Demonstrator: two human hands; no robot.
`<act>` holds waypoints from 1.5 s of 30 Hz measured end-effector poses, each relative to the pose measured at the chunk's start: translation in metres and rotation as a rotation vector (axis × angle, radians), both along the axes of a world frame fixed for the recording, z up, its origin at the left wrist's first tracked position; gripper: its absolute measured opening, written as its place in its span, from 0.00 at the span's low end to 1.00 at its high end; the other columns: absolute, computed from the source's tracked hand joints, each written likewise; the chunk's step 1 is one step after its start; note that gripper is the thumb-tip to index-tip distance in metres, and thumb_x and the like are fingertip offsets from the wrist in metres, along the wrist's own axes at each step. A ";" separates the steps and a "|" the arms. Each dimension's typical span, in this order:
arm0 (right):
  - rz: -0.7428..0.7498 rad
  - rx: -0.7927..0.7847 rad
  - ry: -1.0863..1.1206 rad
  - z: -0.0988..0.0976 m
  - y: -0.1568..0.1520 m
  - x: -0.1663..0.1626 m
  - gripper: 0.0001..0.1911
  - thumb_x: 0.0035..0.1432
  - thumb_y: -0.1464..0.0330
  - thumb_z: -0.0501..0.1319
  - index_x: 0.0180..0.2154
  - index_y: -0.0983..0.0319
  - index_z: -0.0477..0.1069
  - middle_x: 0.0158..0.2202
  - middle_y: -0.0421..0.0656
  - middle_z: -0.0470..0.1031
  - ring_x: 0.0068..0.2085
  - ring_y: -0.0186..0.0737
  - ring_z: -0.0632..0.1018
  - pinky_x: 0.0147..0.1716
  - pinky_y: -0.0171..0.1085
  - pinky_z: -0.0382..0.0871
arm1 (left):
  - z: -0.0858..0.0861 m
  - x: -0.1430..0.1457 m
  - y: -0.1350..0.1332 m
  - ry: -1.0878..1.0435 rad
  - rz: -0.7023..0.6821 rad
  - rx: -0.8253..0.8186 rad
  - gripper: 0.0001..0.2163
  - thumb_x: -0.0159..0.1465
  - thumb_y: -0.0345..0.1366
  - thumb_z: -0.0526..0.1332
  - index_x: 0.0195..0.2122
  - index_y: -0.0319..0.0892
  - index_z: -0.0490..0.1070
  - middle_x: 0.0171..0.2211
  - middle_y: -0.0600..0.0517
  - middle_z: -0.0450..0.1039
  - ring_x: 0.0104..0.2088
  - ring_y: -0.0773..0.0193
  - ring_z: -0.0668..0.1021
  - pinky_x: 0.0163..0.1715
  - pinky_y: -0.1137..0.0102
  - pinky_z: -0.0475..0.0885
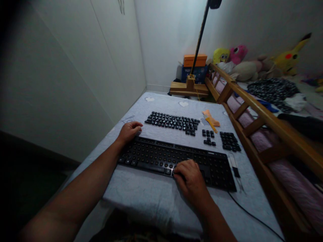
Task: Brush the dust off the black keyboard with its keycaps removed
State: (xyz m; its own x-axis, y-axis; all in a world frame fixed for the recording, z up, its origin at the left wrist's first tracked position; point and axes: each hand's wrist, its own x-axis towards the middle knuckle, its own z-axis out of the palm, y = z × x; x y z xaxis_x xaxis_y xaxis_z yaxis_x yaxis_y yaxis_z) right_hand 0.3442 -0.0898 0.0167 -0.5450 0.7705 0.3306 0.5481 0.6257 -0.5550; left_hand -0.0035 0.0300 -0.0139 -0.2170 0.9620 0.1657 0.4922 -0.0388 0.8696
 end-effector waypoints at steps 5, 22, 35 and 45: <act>-0.004 0.012 0.013 -0.002 0.000 0.000 0.07 0.62 0.75 0.59 0.37 0.58 0.73 0.37 0.44 0.78 0.41 0.45 0.74 0.42 0.46 0.67 | 0.003 0.002 -0.001 0.005 -0.004 -0.018 0.15 0.54 0.41 0.59 0.37 0.39 0.78 0.27 0.50 0.78 0.28 0.62 0.76 0.32 0.69 0.70; 0.011 -0.032 -0.015 -0.002 -0.001 0.002 0.06 0.63 0.73 0.59 0.40 0.58 0.73 0.38 0.45 0.76 0.42 0.47 0.73 0.42 0.47 0.68 | 0.001 0.001 0.000 0.012 -0.013 -0.014 0.15 0.54 0.40 0.59 0.37 0.39 0.78 0.28 0.50 0.79 0.30 0.61 0.78 0.34 0.68 0.71; 0.023 -0.008 -0.011 -0.003 0.001 0.001 0.07 0.62 0.76 0.59 0.39 0.59 0.73 0.37 0.45 0.76 0.42 0.47 0.72 0.41 0.46 0.65 | -0.002 -0.001 0.001 0.008 -0.028 -0.010 0.15 0.54 0.39 0.58 0.38 0.38 0.78 0.29 0.50 0.78 0.31 0.60 0.78 0.35 0.68 0.70; -0.001 0.015 -0.021 -0.005 -0.001 0.000 0.07 0.63 0.76 0.60 0.39 0.59 0.72 0.38 0.45 0.74 0.43 0.47 0.71 0.42 0.45 0.64 | -0.003 -0.002 0.000 0.010 -0.032 -0.013 0.15 0.54 0.39 0.58 0.38 0.38 0.78 0.28 0.51 0.78 0.30 0.61 0.77 0.34 0.68 0.70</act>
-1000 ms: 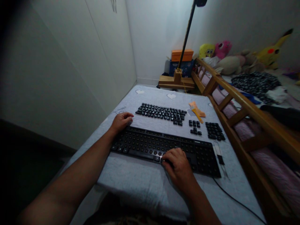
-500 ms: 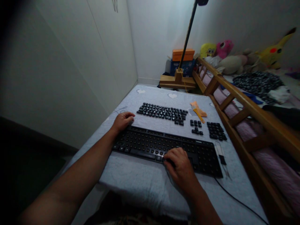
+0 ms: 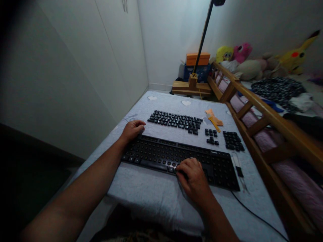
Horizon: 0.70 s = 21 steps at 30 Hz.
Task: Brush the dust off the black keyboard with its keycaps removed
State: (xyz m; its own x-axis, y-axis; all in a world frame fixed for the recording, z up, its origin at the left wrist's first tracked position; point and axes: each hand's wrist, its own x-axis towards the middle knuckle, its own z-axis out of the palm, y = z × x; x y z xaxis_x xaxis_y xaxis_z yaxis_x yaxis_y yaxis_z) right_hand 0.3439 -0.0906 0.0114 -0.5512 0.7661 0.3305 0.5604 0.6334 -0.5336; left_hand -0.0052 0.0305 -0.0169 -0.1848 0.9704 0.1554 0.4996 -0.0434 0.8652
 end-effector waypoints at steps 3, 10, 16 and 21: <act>-0.013 0.003 0.001 0.000 0.000 -0.002 0.06 0.63 0.75 0.60 0.39 0.59 0.73 0.37 0.45 0.74 0.42 0.47 0.71 0.41 0.45 0.63 | 0.002 0.001 -0.001 -0.001 0.002 -0.002 0.15 0.54 0.39 0.59 0.38 0.38 0.78 0.28 0.50 0.78 0.30 0.60 0.78 0.34 0.68 0.70; -0.068 0.010 -0.028 -0.001 0.000 -0.005 0.05 0.63 0.74 0.61 0.38 0.59 0.73 0.36 0.43 0.74 0.41 0.46 0.70 0.41 0.45 0.61 | 0.005 0.002 -0.001 0.013 0.006 -0.008 0.15 0.54 0.39 0.58 0.38 0.38 0.78 0.28 0.50 0.79 0.30 0.60 0.77 0.34 0.68 0.70; -0.095 0.008 -0.043 -0.002 -0.001 -0.006 0.06 0.65 0.73 0.59 0.36 0.59 0.73 0.34 0.44 0.74 0.40 0.45 0.69 0.40 0.44 0.59 | 0.001 0.001 0.000 0.016 -0.002 -0.003 0.15 0.54 0.40 0.58 0.38 0.38 0.78 0.28 0.50 0.78 0.30 0.60 0.77 0.34 0.68 0.70; -0.114 0.009 -0.062 -0.002 -0.001 -0.008 0.05 0.64 0.73 0.60 0.36 0.59 0.74 0.34 0.43 0.73 0.40 0.45 0.69 0.40 0.44 0.58 | 0.001 0.000 0.000 0.022 0.003 -0.008 0.16 0.54 0.40 0.58 0.39 0.38 0.79 0.29 0.50 0.79 0.30 0.60 0.77 0.34 0.68 0.71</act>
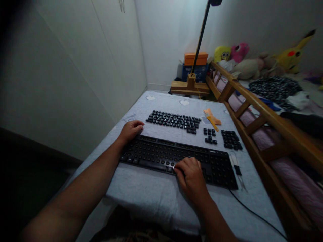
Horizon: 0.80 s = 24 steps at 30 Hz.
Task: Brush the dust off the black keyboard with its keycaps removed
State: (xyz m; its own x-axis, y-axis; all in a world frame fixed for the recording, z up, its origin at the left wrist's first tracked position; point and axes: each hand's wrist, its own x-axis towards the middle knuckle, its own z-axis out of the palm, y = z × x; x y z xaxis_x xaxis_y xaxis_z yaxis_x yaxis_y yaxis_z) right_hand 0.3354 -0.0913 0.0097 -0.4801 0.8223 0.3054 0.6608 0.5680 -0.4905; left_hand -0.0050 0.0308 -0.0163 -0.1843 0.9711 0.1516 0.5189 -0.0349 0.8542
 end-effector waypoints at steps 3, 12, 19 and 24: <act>-0.004 0.007 -0.007 0.000 0.000 -0.001 0.06 0.64 0.73 0.60 0.35 0.59 0.74 0.34 0.43 0.73 0.39 0.45 0.69 0.40 0.43 0.58 | 0.000 0.000 0.000 0.006 -0.003 0.001 0.16 0.54 0.40 0.58 0.39 0.38 0.79 0.30 0.50 0.79 0.30 0.60 0.77 0.35 0.68 0.71; -0.006 0.065 -0.057 -0.002 -0.002 -0.003 0.07 0.65 0.73 0.58 0.33 0.60 0.72 0.34 0.43 0.72 0.39 0.45 0.68 0.41 0.44 0.57 | 0.002 0.001 -0.001 0.004 0.000 -0.010 0.16 0.55 0.40 0.58 0.39 0.39 0.78 0.30 0.50 0.79 0.31 0.60 0.78 0.35 0.67 0.70; -0.017 0.063 -0.098 0.000 -0.002 -0.005 0.08 0.65 0.74 0.57 0.33 0.59 0.71 0.34 0.43 0.71 0.39 0.45 0.68 0.41 0.44 0.58 | 0.002 0.001 -0.001 -0.008 0.006 -0.012 0.15 0.54 0.40 0.58 0.39 0.39 0.78 0.29 0.50 0.79 0.30 0.60 0.78 0.34 0.68 0.71; -0.026 0.030 -0.088 -0.001 -0.002 -0.005 0.08 0.66 0.73 0.57 0.33 0.59 0.70 0.34 0.43 0.71 0.39 0.45 0.67 0.41 0.44 0.57 | 0.002 0.001 -0.001 -0.020 0.010 -0.013 0.15 0.54 0.39 0.59 0.38 0.39 0.78 0.28 0.50 0.79 0.30 0.60 0.78 0.33 0.68 0.70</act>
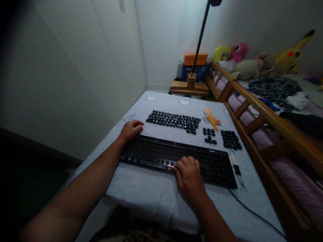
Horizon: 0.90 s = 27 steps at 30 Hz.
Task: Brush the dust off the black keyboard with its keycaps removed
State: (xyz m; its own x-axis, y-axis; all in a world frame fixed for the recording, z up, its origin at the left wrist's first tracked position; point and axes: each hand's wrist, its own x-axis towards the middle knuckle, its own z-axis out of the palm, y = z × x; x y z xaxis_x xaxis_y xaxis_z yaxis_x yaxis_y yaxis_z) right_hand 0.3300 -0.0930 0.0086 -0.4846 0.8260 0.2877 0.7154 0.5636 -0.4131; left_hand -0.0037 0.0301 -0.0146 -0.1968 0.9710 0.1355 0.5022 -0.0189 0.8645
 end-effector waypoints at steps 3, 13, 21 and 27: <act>0.006 -0.005 0.001 0.000 0.000 0.000 0.08 0.66 0.73 0.57 0.33 0.59 0.70 0.35 0.44 0.71 0.40 0.45 0.68 0.41 0.44 0.57 | -0.001 -0.001 0.000 0.010 -0.009 0.012 0.15 0.55 0.39 0.59 0.39 0.38 0.79 0.29 0.50 0.79 0.30 0.60 0.78 0.33 0.68 0.70; -0.010 -0.005 0.020 -0.001 0.000 0.000 0.08 0.65 0.74 0.58 0.33 0.59 0.71 0.35 0.43 0.72 0.40 0.44 0.68 0.41 0.44 0.58 | 0.000 -0.001 0.000 0.041 0.001 0.013 0.15 0.55 0.40 0.58 0.39 0.39 0.79 0.29 0.50 0.79 0.31 0.60 0.78 0.36 0.67 0.71; -0.005 0.039 0.003 -0.001 0.000 -0.001 0.08 0.65 0.73 0.57 0.33 0.59 0.71 0.34 0.43 0.71 0.39 0.44 0.68 0.41 0.44 0.58 | 0.000 0.000 0.000 0.025 -0.003 0.012 0.15 0.55 0.40 0.58 0.38 0.39 0.78 0.28 0.50 0.79 0.30 0.60 0.77 0.34 0.68 0.70; -0.003 0.037 -0.008 -0.001 -0.001 -0.001 0.08 0.65 0.73 0.58 0.32 0.59 0.71 0.34 0.43 0.71 0.39 0.44 0.68 0.41 0.44 0.58 | 0.001 0.000 -0.001 0.029 -0.002 0.013 0.15 0.54 0.40 0.58 0.38 0.39 0.78 0.29 0.50 0.79 0.30 0.60 0.77 0.34 0.67 0.70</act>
